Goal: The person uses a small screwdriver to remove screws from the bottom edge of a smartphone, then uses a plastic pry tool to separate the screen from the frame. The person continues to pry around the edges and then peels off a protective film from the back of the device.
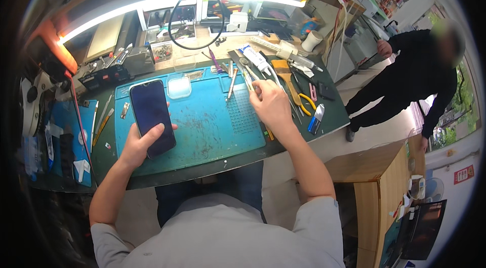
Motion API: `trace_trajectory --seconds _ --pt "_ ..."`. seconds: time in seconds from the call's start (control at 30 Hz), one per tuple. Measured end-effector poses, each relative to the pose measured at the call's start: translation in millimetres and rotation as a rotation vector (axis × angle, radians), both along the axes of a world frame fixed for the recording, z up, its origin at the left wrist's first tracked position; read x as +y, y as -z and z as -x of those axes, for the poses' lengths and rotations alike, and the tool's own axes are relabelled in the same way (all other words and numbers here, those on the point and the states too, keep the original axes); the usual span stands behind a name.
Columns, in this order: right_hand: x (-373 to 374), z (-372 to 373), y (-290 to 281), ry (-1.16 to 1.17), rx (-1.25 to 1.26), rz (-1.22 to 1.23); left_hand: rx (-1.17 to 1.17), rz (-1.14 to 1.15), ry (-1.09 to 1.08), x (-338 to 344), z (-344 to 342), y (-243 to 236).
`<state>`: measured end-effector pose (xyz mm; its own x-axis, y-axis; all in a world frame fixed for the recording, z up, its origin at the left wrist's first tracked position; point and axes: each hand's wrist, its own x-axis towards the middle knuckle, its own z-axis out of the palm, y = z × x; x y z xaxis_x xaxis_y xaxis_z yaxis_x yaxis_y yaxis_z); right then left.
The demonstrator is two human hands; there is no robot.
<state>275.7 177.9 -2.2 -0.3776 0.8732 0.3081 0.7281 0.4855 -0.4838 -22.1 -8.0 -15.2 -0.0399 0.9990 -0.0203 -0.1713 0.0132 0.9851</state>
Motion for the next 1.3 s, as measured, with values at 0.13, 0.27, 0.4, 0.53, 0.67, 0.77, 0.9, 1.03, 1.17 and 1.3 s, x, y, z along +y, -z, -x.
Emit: trace_trajectory --seconds 0.13,0.27,0.4,0.53,0.67,0.77,0.9,1.03,1.17,1.3 --pt "14.4 -11.6 -0.1 0.089 -0.002 -0.113 0.132 0.126 0.048 0.8 11.2 -11.0" --pt "16.1 -30.8 -4.6 0.101 0.028 -0.164 -0.102 0.175 0.028 -2.1 4.5 -22.7" --pt "-1.1 -18.8 -19.5 0.034 0.013 0.086 -0.128 0.207 0.147 -6.6 10.5 -25.6" --pt "12.8 -3.8 -10.4 -0.037 -0.047 -0.047 0.012 0.178 0.215 -5.0 16.7 -28.2" --pt "51.0 21.2 -4.8 -0.103 -0.056 -0.095 0.249 0.172 0.089 -2.8 24.8 -36.2" --pt "79.5 47.1 -4.7 -0.171 -0.153 0.002 0.322 0.084 -0.051 -2.5 29.6 -32.3" --pt "92.8 75.6 -4.3 -0.135 -0.298 0.038 0.256 0.039 -0.189 -1.2 30.2 -30.1" --pt "93.1 80.7 2.4 -0.093 -0.447 -0.016 0.298 0.007 -0.237 -0.1 38.0 -19.5" --pt "89.9 77.6 7.9 -0.089 -0.385 0.001 0.269 0.064 -0.228 0.6 34.4 -16.4" --pt "93.7 69.2 14.7 -0.028 -0.129 -0.091 0.151 0.083 -0.214 2.7 31.4 -15.3"
